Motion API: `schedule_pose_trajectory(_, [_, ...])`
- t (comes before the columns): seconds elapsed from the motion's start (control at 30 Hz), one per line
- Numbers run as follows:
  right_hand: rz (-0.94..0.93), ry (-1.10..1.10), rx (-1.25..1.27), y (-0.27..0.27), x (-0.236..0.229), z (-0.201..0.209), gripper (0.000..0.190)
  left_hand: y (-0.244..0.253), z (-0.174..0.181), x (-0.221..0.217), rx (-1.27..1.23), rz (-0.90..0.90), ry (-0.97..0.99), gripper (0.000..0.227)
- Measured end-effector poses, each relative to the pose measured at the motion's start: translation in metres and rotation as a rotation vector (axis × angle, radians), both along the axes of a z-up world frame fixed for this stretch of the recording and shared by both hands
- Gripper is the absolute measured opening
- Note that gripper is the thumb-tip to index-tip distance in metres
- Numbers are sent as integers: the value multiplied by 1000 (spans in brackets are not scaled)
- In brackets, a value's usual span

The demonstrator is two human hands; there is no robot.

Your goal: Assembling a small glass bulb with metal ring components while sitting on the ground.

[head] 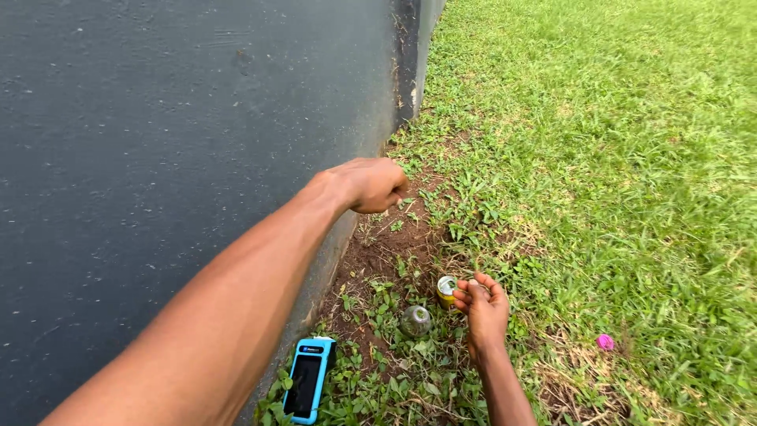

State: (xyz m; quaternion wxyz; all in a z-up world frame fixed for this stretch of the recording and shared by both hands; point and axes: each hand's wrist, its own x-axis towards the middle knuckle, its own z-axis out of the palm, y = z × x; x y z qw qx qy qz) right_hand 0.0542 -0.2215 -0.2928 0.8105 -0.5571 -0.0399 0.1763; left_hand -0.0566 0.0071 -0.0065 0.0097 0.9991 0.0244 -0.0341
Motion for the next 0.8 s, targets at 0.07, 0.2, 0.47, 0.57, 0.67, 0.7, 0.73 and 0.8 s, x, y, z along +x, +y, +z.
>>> schedule_pose_trajectory(0.07, [-7, 3, -12, -3, 6, -6, 30, -3, -8, 6, -9, -6, -46, 13])
schedule_pose_trajectory(0.2, [12, 13, -50, -18, 3, -7, 29, -22, -49, 9, -125, 46, -220, 9])
schedule_pose_trajectory(0.47, [60, -10, -304, -50, 21, -21, 25, -96, -190, -13, -895, 549, -655, 15])
schedule_pose_trajectory(0.57, [92, -36, -409, -46, 21, -15, 25, -110, -228, -15, -1252, 793, -837, 13])
schedule_pose_trajectory(0.67, [127, -24, -419, -37, 2, 0, 25, -131, -249, -26, -1537, 1024, -882, 14])
schedule_pose_trajectory(0.7, [146, 2, -386, -32, -6, 7, 25, -137, -253, -29, -1602, 1048, -876, 14])
schedule_pose_trajectory(0.73, [138, -3, -392, -23, -20, 8, 25, -139, -260, -31, -1613, 1041, -873, 14])
schedule_pose_trajectory(0.8, [245, -117, -274, -6, -49, 7, 34, -147, -280, -36, -1628, 976, -846, 15])
